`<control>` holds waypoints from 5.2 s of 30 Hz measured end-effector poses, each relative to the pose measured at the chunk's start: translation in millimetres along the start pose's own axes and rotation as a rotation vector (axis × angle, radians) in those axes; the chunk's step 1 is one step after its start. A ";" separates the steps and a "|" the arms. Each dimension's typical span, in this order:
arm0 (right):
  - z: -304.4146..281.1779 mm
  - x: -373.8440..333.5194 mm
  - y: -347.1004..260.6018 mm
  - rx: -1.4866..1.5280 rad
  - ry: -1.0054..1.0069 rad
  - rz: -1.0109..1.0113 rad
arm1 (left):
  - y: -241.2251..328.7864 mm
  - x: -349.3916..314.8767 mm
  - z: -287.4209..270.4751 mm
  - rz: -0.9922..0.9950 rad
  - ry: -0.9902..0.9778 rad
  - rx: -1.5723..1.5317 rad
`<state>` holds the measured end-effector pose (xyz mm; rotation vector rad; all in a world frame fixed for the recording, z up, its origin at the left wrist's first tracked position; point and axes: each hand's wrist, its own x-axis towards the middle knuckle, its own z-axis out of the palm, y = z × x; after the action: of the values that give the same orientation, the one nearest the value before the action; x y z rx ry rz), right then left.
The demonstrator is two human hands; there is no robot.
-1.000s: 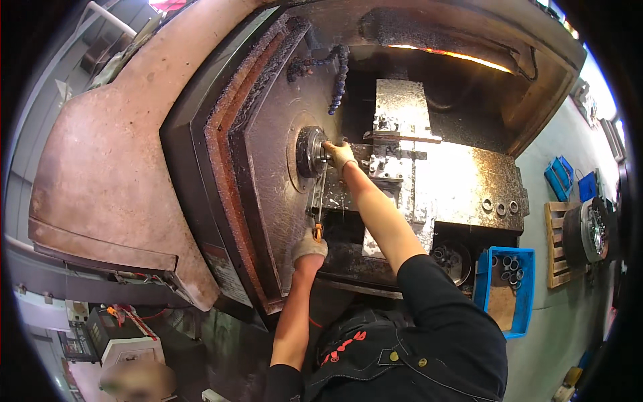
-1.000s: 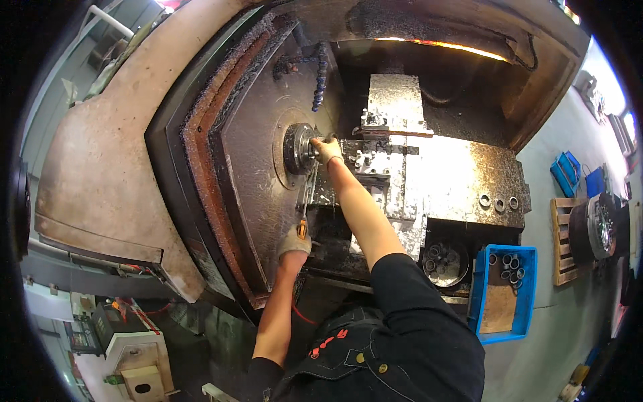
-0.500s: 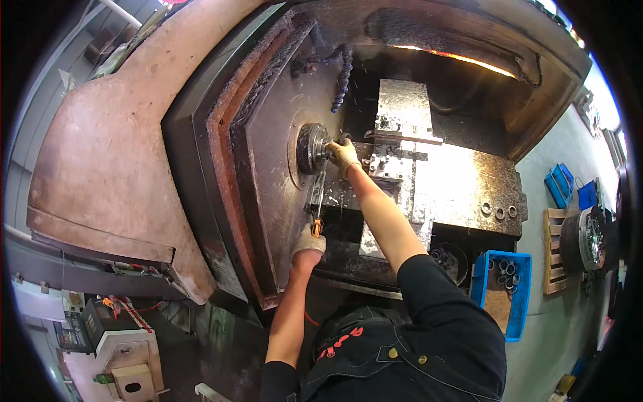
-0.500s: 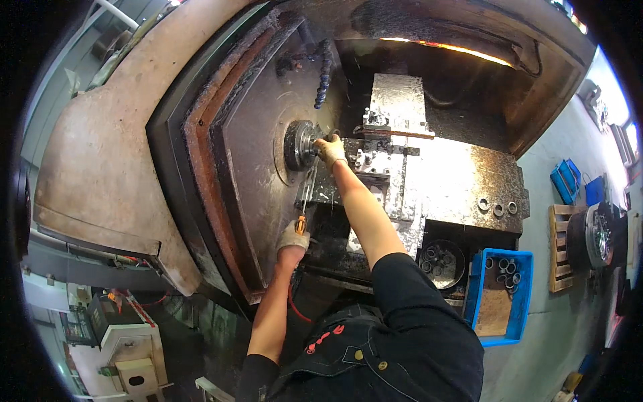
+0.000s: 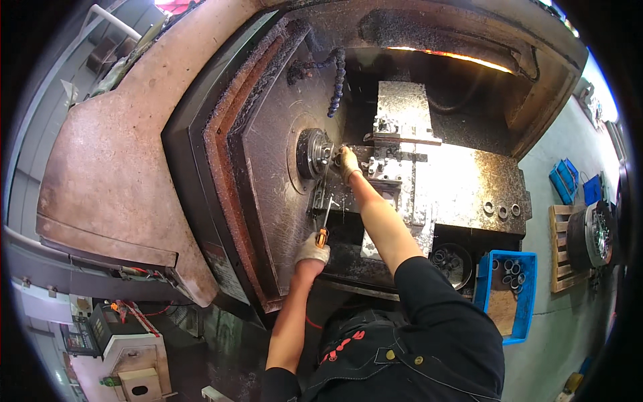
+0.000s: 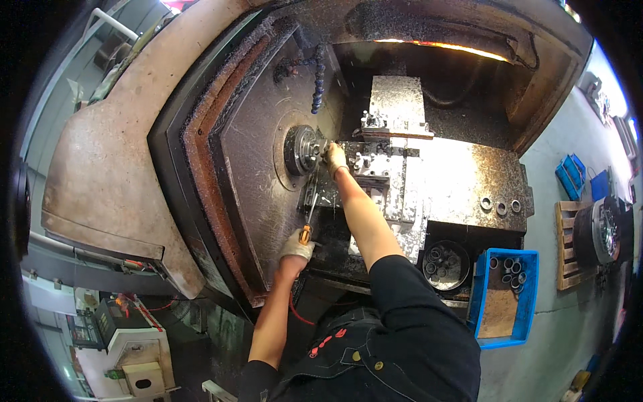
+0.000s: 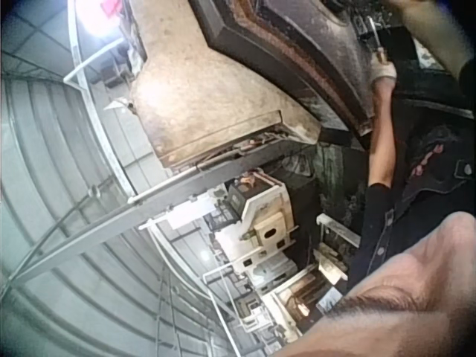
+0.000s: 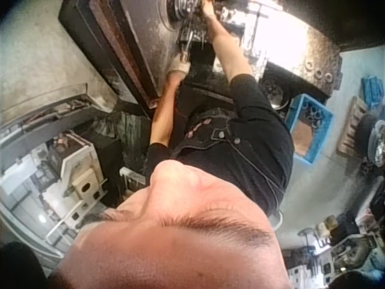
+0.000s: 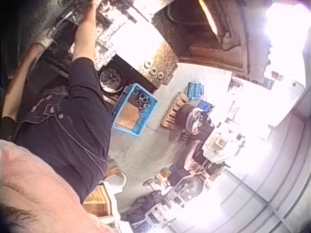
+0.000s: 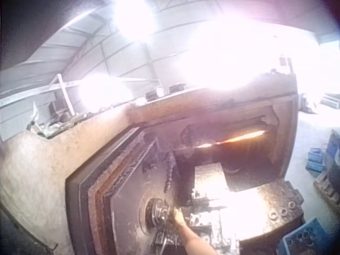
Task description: The person operates a metal lathe in a workshop, repeatedly opening the machine door to insert and remove small metal rings. They use a screwdriver to adjust the chuck and a long metal rod to clear metal shavings from the machine bed into a blue bin.
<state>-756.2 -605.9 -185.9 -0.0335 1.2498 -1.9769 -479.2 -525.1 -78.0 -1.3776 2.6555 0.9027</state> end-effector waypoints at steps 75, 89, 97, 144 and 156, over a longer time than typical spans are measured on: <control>-16.2 -1.9 -25.4 -0.753 0.018 -0.415 | -180.0 -136.6 -242.0 0.149 0.621 0.250; 7.1 -21.2 -19.4 -0.835 0.074 -0.391 | -277.3 -138.8 -229.6 0.162 0.650 0.215; 34.0 -144.8 -14.8 -0.614 -0.064 -0.392 | -217.8 -135.6 -226.0 0.378 0.818 0.316; -152.7 -565.8 41.6 0.329 -0.436 0.040 | -75.4 -272.3 -10.9 0.902 -0.090 -0.884; -240.1 -602.4 -13.4 0.177 -0.342 -0.031 | 9.1 -301.1 39.4 0.696 -0.578 -0.950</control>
<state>-442.9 -47.8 -80.3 -0.2922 0.8572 -1.9989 -311.5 -277.2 -25.4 -0.0015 2.2320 2.3595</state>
